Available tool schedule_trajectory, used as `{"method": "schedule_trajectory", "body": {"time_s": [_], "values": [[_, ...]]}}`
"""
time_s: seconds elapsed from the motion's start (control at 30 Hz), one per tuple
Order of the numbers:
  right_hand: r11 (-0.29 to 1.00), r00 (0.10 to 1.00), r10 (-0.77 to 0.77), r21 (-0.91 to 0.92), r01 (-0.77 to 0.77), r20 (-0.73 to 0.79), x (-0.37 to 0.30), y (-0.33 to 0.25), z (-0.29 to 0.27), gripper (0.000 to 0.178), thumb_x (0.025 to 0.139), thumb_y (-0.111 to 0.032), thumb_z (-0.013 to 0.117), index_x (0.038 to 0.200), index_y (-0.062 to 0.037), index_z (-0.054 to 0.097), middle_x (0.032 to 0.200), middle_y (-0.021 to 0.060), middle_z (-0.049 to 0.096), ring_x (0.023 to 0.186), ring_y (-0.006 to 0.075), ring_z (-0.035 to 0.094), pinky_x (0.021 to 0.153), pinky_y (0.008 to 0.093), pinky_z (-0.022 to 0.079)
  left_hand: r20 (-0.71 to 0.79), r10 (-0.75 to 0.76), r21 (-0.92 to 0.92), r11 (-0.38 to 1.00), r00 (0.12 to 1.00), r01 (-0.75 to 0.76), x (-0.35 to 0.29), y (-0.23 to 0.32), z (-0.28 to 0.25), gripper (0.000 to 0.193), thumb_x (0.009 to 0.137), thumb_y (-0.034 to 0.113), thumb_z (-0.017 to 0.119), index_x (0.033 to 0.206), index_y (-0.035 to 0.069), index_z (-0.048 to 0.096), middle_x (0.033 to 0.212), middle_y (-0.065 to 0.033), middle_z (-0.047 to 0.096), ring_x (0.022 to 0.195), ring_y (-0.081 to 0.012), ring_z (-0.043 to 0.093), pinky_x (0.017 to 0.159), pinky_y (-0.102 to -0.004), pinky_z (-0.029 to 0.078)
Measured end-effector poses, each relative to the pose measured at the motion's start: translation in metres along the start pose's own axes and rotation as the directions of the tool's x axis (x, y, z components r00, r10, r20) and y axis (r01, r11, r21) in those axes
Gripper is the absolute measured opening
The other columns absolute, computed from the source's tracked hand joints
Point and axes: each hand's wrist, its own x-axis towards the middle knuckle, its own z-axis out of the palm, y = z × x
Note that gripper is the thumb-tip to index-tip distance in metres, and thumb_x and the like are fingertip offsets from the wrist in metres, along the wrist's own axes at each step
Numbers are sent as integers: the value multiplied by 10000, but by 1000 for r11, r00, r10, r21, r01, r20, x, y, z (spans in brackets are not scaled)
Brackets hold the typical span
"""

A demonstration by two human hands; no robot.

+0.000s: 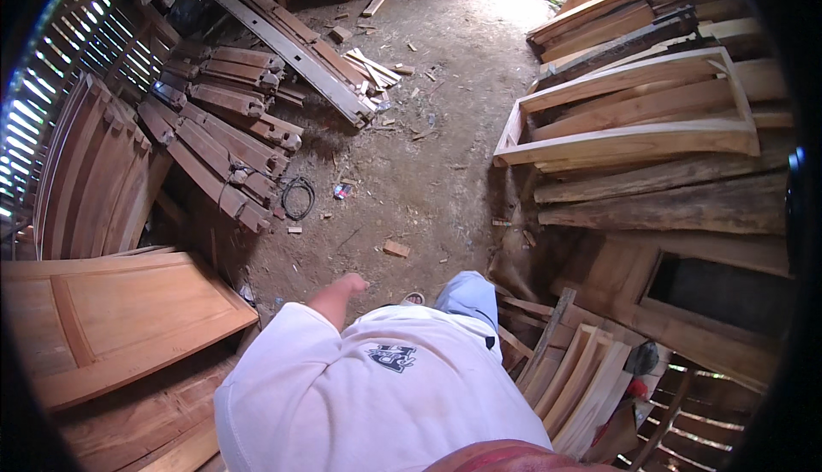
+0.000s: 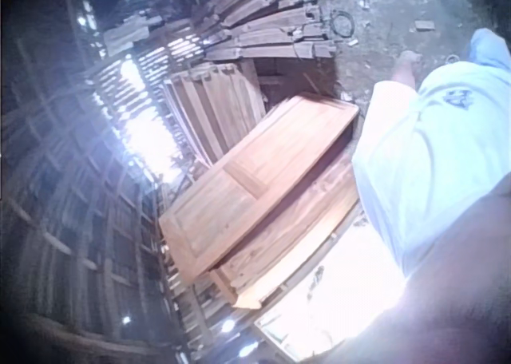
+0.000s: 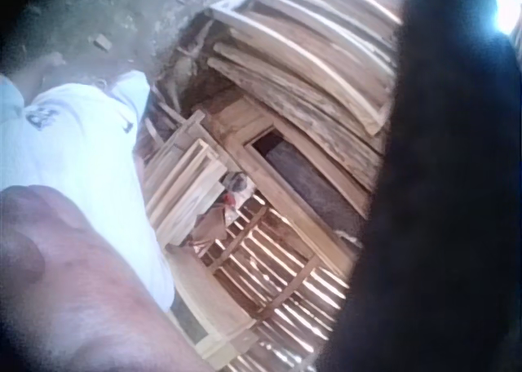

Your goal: The person picks up small wooden slats from a pile on the floor, stacks them into a neat bundle, and places the bundle onto a wooden frame structure. The person then adjusts the position of the wooden frame.

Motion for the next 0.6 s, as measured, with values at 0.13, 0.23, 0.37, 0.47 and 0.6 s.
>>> {"method": "schedule_trajectory", "body": {"time_s": [0.13,0.23,0.37,0.47,0.6], "values": [[999,1000,7,-33,-7,29,36,-68,8,238,1010,-291,610,874,-96,628,672,59,590,519,213,548,460,370,426,-89,171,105,981,981,-161,18,39,-4,587,1025,526,569,1165,-15,749,1244,-266,710,1156,-416,690,977,-500,540],[996,998,58,-74,-55,33,69,-106,7,244,1013,-289,606,864,-97,624,663,60,584,504,214,538,448,370,419,39,115,-23,993,993,-114,27,74,-33,615,1030,530,557,1160,-43,740,1237,-284,704,1177,-407,683,988,-498,528],[988,988,120,-113,-109,93,115,-176,15,252,1016,-286,600,850,-97,618,651,60,576,484,214,524,433,369,410,-106,85,-69,993,991,-93,33,81,-87,514,1025,491,579,1147,25,759,1017,-178,779,914,-354,736,844,-484,559],[983,987,132,-140,-119,86,140,-249,14,259,1018,-283,596,839,-97,613,642,61,571,469,214,514,422,369,403,-165,33,-149,987,986,-58,31,81,-127,501,1026,493,577,1078,30,762,965,-166,770,842,-317,721,783,-467,562],[886,971,-220,-400,237,88,175,-420,59,370,1032,-311,562,737,-89,591,591,80,563,453,231,535,405,401,388,-339,-181,-545,837,923,-36,25,96,-180,553,1023,501,572,935,-4,779,910,-211,768,883,-373,739,800,-477,553]]}}
